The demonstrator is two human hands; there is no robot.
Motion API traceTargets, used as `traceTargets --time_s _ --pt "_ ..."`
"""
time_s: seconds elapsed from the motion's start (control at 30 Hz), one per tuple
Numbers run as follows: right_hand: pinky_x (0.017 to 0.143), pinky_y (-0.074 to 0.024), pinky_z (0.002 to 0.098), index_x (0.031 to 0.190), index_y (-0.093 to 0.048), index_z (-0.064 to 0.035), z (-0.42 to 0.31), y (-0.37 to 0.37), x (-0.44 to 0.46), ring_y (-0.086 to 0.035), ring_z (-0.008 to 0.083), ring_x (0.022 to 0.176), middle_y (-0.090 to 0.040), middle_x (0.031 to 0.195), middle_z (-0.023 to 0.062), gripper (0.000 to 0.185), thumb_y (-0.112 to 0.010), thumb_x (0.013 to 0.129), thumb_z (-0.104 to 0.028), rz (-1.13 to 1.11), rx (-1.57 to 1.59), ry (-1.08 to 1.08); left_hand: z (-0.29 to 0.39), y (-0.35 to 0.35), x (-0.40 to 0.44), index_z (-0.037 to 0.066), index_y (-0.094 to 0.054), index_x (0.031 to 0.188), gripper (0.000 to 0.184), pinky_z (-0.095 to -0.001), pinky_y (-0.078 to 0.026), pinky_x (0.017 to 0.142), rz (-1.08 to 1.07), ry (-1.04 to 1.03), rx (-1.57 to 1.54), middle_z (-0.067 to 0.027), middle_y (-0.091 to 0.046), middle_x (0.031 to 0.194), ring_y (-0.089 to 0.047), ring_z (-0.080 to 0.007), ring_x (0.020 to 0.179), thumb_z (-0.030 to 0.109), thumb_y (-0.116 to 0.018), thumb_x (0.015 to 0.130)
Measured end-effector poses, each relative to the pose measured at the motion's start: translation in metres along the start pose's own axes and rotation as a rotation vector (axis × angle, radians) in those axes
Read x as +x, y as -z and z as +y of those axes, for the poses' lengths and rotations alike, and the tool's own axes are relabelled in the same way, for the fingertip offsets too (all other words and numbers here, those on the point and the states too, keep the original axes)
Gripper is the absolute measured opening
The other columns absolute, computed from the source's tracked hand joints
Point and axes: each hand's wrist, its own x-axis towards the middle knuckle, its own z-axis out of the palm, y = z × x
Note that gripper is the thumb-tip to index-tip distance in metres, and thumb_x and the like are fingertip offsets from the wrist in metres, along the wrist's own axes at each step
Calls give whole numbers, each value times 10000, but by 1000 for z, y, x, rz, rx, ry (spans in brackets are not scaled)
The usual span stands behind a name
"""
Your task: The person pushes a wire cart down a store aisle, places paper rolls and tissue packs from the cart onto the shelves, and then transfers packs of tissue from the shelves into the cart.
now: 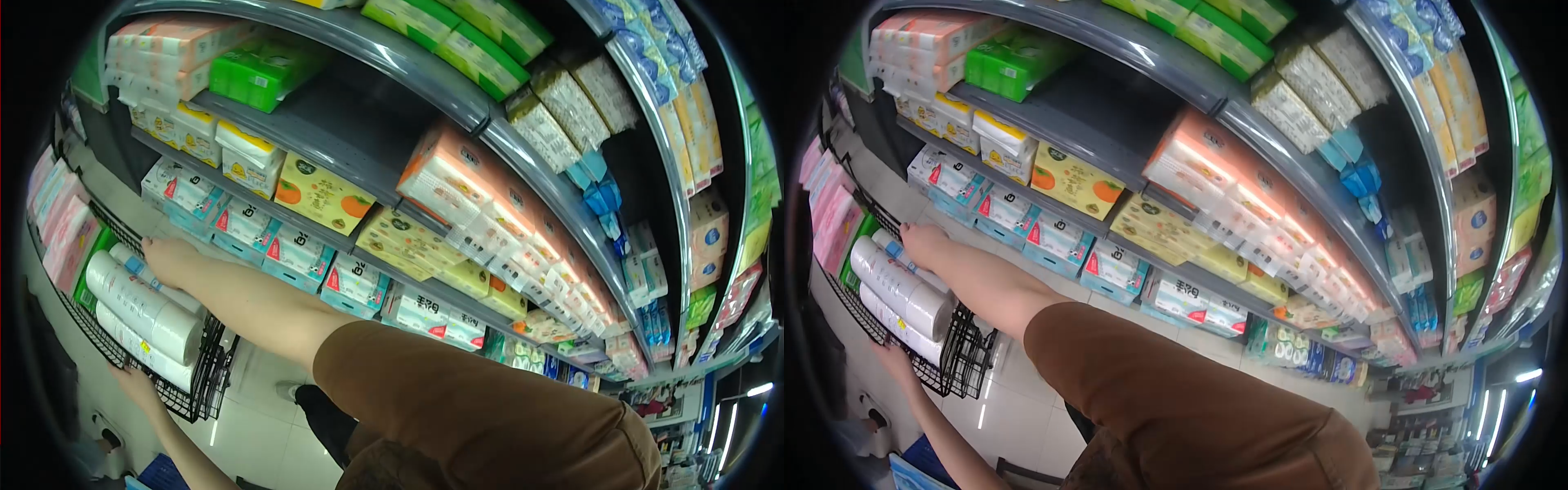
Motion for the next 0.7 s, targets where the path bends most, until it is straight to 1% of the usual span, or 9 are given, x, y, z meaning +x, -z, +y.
traceTargets --time_s 0.13,0.2,0.3,0.43,0.5,0.57,0.6,0.63,0.7 --pt "866 -554 444 1371 -432 58 3 -20 6 -650 358 1085 -613 1242 206 508 -537 895 -84 90 82 -40 16 3 -5 11 -202 1545 611 -369 -474 991 -73 163 -179 -237 -502 1400 -613 -303 1175 -27 -354 954" --pt "871 -556 438 1385 -424 50 2 -19 3 -647 340 1100 -605 1266 191 512 -529 906 -98 110 67 -67 27 3 -7 31 -183 1555 630 -366 -500 956 -105 237 -182 -229 -525 1378 -626 -287 1148 -30 -350 951" --pt "883 -557 430 1402 -411 38 13 -11 -10 -641 319 1123 -590 1301 172 514 -512 921 -115 68 67 -87 33 -2 -18 62 -173 1563 667 -364 -570 818 -114 229 -80 -218 -548 1351 -645 -292 1095 -42 -341 926" --pt "886 -556 437 1389 -424 17 25 -3 -21 -647 321 1113 -599 1294 164 486 -498 933 -134 38 71 -93 97 2 -50 67 -186 1556 720 -332 -603 598 -178 335 -204 -211 -548 1348 -658 -319 1033 -63 -344 866" --pt "871 -555 458 1320 -475 3 36 -4 -25 -660 332 1078 -633 1225 174 418 -505 931 -147 85 125 -103 126 -4 -70 -7 -276 1502 650 -398 -529 865 -142 254 -208 -229 -548 1347 -610 -340 1126 -64 -401 867" --pt "841 -554 483 1224 -523 -10 39 4 -36 -675 346 1036 -669 1128 189 328 -503 933 -162 122 196 -79 71 -17 -56 -59 -368 1438 595 -425 -439 1062 -157 160 -280 -252 -548 1338 -566 -354 1213 -63 -482 855" --pt "818 -553 499 1162 -546 -16 43 3 -37 -682 355 1012 -688 1066 198 277 -497 937 -170 128 236 -36 86 -14 -65 -73 -363 1429 597 -417 -407 1085 -116 202 -116 -262 -537 1345 -559 -360 1226 -47 -499 849" --pt "777 -549 520 1100 -559 -18 46 2 -33 -692 368 971 -700 1002 210 239 -480 946 -183 120 228 -63 69 -20 -65 -78 -347 1438 611 -415 -425 1059 -93 105 -144 -269 -517 1365 -572 -352 1214 -26 -506 849" --pt "758 -557 521 1152 -518 -7 52 3 -40 -701 379 928 -706 1009 206 258 -439 958 -157 135 158 -14 87 -20 -79 -47 -328 1465 612 -414 -440 1030 -84 118 -146 -246 -493 1397 -597 -329 1179 -53 -451 866"
